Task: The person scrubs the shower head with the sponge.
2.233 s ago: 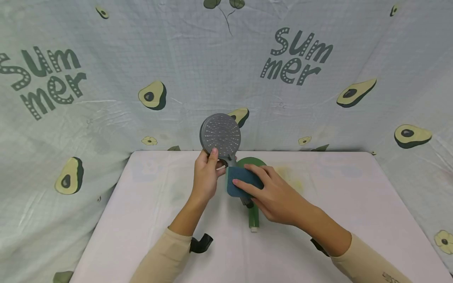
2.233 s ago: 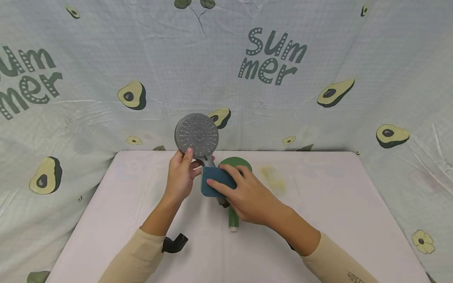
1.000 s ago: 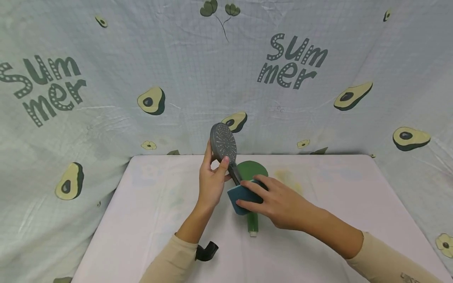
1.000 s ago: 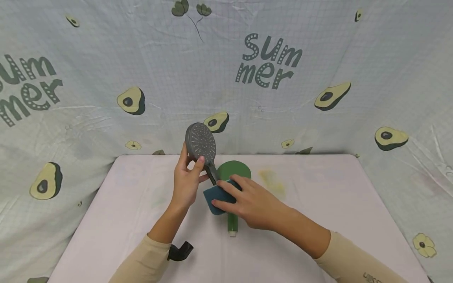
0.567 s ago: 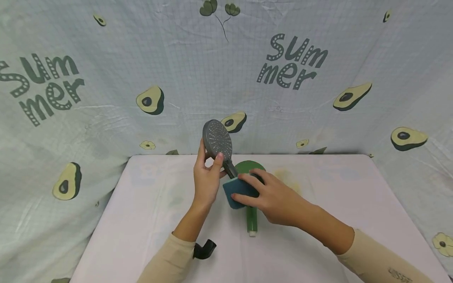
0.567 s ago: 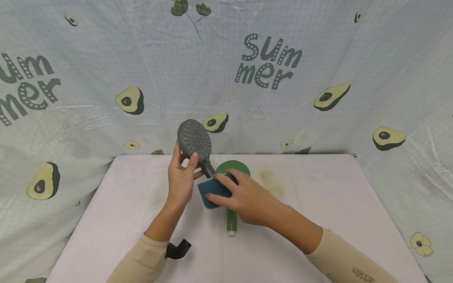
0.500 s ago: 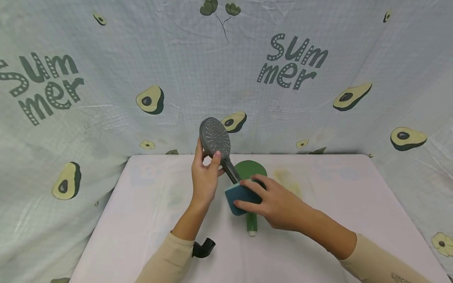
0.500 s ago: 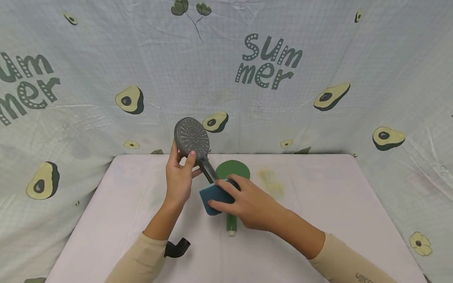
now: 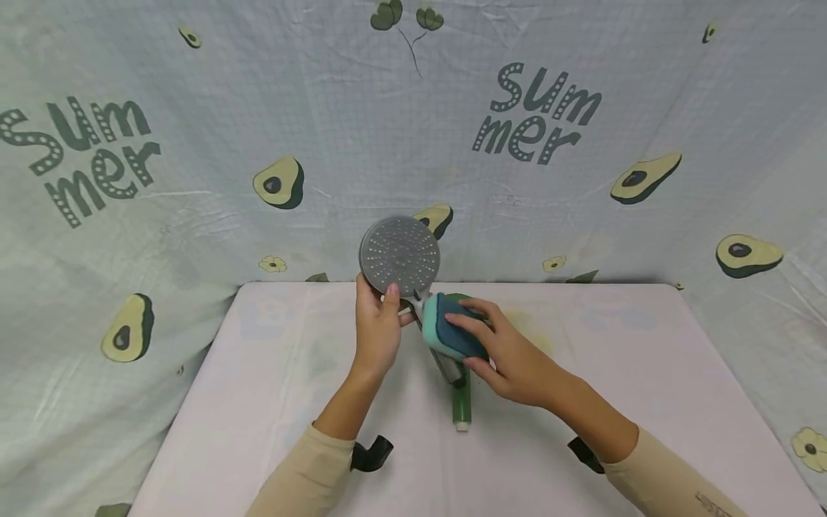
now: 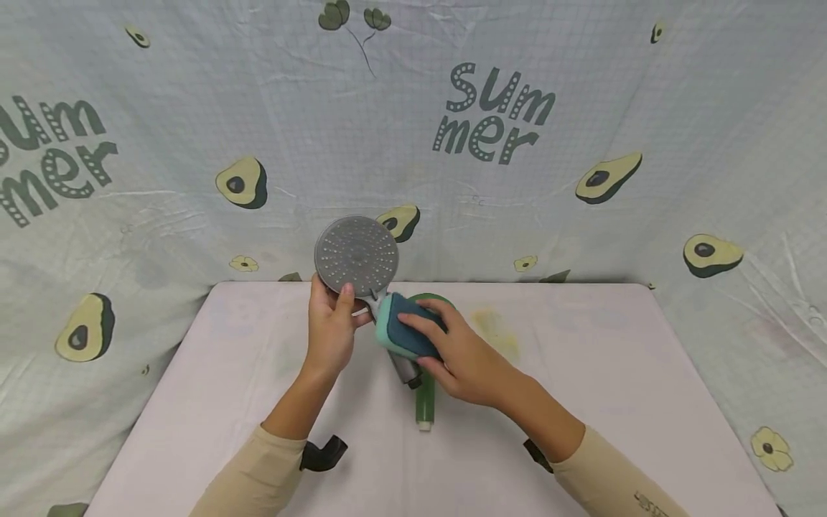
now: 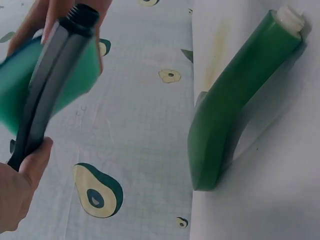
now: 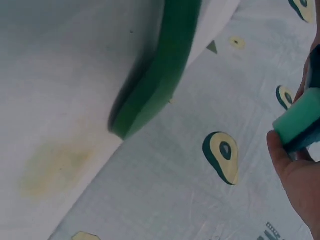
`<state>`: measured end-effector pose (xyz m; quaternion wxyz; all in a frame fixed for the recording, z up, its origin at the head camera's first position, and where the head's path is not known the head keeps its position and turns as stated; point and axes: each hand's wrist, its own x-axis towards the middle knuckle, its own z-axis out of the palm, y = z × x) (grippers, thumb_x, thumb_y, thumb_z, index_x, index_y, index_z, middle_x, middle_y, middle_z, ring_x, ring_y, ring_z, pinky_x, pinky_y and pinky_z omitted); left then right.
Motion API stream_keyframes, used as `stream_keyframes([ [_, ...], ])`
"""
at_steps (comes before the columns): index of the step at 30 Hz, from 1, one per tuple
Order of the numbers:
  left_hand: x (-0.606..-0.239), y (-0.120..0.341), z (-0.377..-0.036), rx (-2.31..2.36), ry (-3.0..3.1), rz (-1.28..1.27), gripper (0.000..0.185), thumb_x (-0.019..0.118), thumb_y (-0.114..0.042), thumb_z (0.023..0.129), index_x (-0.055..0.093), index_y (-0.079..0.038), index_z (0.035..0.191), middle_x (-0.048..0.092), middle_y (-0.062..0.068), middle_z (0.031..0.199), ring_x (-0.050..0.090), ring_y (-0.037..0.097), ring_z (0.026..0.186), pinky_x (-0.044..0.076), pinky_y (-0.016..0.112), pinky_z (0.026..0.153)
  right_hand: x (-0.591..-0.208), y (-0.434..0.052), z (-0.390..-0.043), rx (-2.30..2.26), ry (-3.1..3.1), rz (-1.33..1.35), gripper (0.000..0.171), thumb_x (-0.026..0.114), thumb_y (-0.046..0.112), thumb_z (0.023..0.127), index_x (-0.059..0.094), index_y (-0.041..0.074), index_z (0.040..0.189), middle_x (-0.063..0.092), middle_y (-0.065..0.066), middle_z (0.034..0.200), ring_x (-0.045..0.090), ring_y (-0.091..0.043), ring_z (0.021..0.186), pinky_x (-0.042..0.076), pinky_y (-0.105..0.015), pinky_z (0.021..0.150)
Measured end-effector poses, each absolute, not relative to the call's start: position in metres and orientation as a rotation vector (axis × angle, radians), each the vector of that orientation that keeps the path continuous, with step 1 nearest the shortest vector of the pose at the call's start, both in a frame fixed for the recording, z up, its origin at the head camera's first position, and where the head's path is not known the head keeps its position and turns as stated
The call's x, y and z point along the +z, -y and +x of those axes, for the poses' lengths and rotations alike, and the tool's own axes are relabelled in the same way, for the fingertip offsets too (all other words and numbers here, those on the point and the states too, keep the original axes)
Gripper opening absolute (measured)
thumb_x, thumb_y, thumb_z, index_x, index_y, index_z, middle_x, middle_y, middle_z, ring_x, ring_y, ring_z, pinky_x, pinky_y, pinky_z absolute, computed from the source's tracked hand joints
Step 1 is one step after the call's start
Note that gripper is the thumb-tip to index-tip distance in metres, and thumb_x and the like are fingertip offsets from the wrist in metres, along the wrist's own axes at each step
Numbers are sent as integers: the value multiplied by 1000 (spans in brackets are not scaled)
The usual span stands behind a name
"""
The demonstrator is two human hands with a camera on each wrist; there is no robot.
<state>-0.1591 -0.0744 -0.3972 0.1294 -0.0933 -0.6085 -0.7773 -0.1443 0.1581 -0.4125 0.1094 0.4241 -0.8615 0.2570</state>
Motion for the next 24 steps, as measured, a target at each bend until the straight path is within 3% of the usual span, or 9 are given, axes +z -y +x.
stream_keyframes([
  [7,-398,70,-157,-2363,1717,-232,38,31,-6,112,25,0,149,52,29,141,72,18,99,64,34,79,-405,-145,-156,905,2502,1116,70,65,12,100,29,17,160,28,-18,159,47,-37,139,51,-56,105],
  [11,-398,73,-159,-2417,1618,-241,35,30,-6,112,26,0,146,52,28,142,73,24,104,64,37,82,-407,-151,-148,1042,2567,1187,70,61,12,103,22,16,161,30,-14,159,43,-30,141,48,-54,110],
  [16,-398,78,-162,-2422,1528,-344,38,30,-9,113,24,-5,151,51,24,144,74,33,106,61,44,89,-420,-170,-131,1243,2639,1277,69,56,11,105,17,17,162,36,-9,154,52,-27,134,52,-46,108],
  [20,-396,81,-163,-2418,1486,-366,40,31,-8,113,24,-7,152,51,22,144,75,30,103,62,44,89,-429,-181,-121,1305,2630,1308,72,58,7,102,19,17,161,37,-7,153,53,-27,134,52,-44,109],
  [24,-395,81,-165,-2410,1471,-324,45,43,2,108,25,-7,148,50,22,143,76,27,100,63,42,86,-430,-179,-122,1195,2582,1296,74,64,7,100,22,14,160,34,-10,156,46,-25,139,52,-45,110],
])
